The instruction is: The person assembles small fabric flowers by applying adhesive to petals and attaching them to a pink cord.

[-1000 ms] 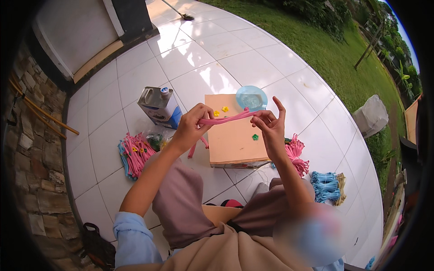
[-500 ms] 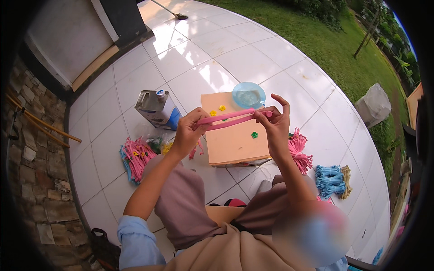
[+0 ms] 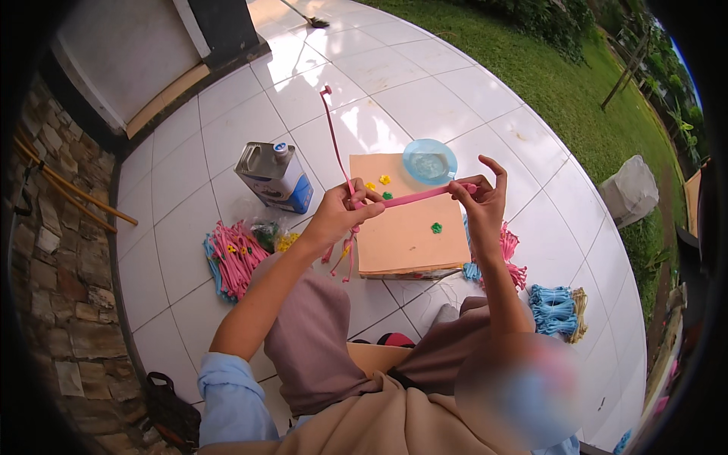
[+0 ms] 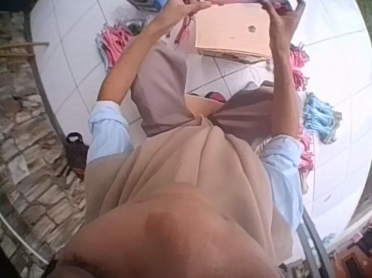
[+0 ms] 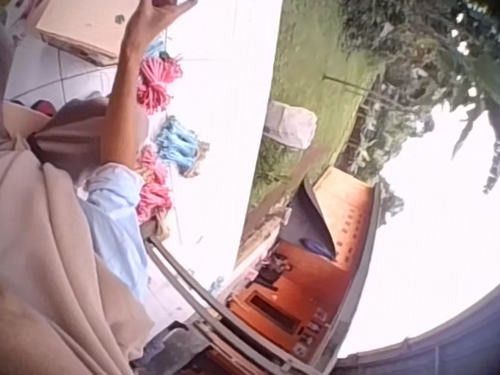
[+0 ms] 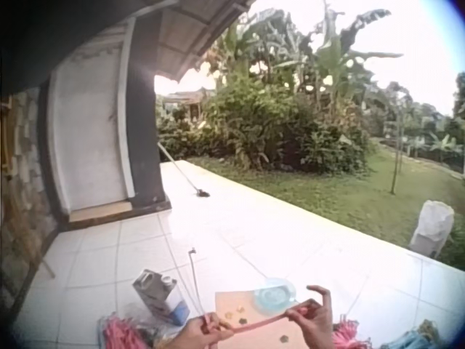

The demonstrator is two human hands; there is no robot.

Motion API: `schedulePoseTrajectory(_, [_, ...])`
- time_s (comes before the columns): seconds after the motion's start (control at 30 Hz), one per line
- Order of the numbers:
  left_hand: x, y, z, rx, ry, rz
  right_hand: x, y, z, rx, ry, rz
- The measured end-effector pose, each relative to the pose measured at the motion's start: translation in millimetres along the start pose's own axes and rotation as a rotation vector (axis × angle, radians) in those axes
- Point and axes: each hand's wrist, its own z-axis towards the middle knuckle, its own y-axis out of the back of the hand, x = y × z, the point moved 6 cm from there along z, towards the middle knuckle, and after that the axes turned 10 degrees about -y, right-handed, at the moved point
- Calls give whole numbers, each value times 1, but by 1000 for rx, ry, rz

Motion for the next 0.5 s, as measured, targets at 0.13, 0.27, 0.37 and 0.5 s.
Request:
schedulePoseTrajectory(0.13, [-2,-3,-3,73,53,-128,-4,7,5,14,-56,25])
schedulePoseTrajectory(0.27, [2,6,-3,-19,83,-279,-4,7,6,94,-264,-4])
schedulePoseTrajectory(0.37, [9,19,-4,-83,120,-311,0,-1,2,259,-333,-143])
schedulePoseTrajectory(0.5, [7,19,-7,-113,234,-181,-13,-11,-6,569,-429,-305])
